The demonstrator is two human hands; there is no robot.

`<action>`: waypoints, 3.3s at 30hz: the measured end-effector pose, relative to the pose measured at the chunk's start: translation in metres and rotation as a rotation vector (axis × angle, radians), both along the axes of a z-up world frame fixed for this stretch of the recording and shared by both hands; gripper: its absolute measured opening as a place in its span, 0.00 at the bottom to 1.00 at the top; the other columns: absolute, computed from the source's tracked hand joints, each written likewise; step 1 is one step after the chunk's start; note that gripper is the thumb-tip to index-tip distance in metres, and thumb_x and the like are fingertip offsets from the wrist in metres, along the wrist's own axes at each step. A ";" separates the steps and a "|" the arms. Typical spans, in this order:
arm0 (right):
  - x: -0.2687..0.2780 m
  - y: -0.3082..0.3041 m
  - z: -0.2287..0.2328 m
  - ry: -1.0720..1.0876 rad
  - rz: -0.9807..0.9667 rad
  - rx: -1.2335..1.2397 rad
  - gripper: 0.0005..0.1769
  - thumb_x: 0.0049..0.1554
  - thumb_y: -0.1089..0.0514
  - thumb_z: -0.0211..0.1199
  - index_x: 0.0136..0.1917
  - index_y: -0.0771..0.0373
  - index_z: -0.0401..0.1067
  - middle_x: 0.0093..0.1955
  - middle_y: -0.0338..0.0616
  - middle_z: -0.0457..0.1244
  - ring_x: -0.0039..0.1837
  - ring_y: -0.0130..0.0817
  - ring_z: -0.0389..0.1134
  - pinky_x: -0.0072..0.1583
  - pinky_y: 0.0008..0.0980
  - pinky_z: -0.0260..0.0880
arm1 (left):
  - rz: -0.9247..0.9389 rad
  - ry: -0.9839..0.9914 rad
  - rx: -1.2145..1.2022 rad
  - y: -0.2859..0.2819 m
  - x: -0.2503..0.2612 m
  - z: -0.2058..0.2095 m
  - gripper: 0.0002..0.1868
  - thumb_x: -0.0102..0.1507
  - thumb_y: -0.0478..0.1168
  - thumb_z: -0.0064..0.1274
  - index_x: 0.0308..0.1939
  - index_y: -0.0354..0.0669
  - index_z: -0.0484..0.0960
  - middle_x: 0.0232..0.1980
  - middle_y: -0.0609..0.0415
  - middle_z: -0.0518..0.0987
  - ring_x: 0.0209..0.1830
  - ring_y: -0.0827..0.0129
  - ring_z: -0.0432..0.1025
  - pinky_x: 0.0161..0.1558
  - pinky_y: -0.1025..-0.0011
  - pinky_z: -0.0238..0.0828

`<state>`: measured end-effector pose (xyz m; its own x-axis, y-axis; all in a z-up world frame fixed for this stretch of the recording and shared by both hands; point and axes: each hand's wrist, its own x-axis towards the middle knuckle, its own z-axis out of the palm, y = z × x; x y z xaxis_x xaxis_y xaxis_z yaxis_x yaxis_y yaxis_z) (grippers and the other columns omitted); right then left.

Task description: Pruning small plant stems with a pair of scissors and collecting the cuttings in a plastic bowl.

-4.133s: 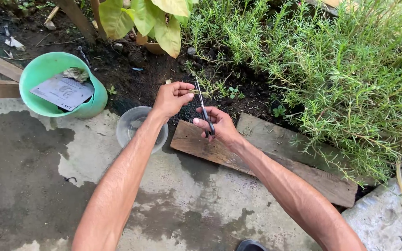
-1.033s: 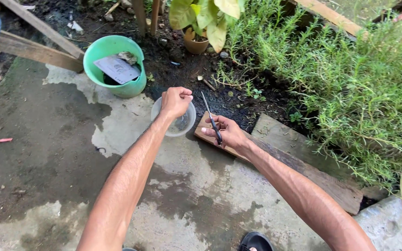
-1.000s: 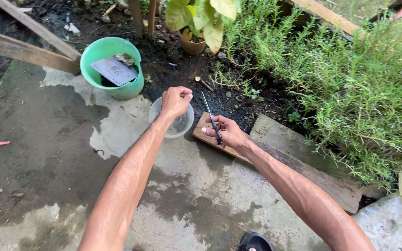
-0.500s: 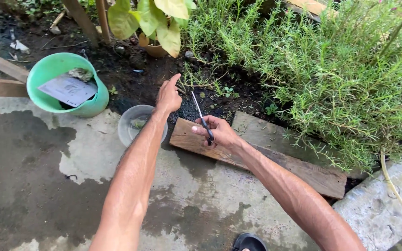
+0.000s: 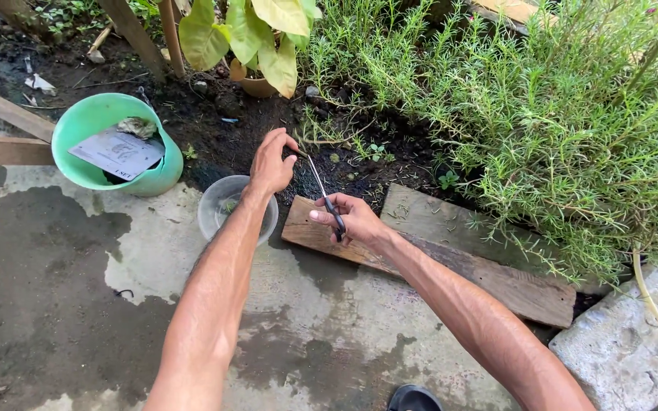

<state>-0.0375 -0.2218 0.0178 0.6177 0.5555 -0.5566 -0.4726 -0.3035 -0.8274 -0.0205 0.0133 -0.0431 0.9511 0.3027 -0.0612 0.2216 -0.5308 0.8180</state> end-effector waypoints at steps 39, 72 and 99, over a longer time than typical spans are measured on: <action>-0.003 -0.022 0.013 -0.024 -0.020 -0.033 0.30 0.45 0.49 0.81 0.58 0.60 0.76 0.31 0.41 0.63 0.29 0.32 0.70 0.26 0.19 0.66 | -0.094 -0.067 0.008 -0.024 0.009 -0.001 0.15 0.57 0.42 0.56 0.46 0.61 0.89 0.31 0.61 0.83 0.42 0.57 0.77 0.54 0.58 0.74; 0.006 -0.013 0.034 -0.128 -0.182 0.094 0.28 0.48 0.50 0.81 0.57 0.61 0.76 0.32 0.47 0.67 0.27 0.31 0.70 0.24 0.18 0.66 | 0.100 -0.103 -0.101 -0.037 -0.009 0.048 0.07 0.55 0.46 0.60 0.35 0.61 0.90 0.28 0.65 0.83 0.25 0.75 0.75 0.34 0.74 0.72; -0.001 0.014 0.382 -0.703 -0.212 0.607 0.26 0.50 0.61 0.78 0.61 0.66 0.74 0.34 0.50 0.66 0.27 0.32 0.69 0.25 0.19 0.68 | 0.178 -0.632 -0.305 -0.052 -0.056 0.406 0.05 0.58 0.49 0.67 0.36 0.59 0.90 0.34 0.64 0.86 0.30 0.81 0.78 0.34 0.78 0.78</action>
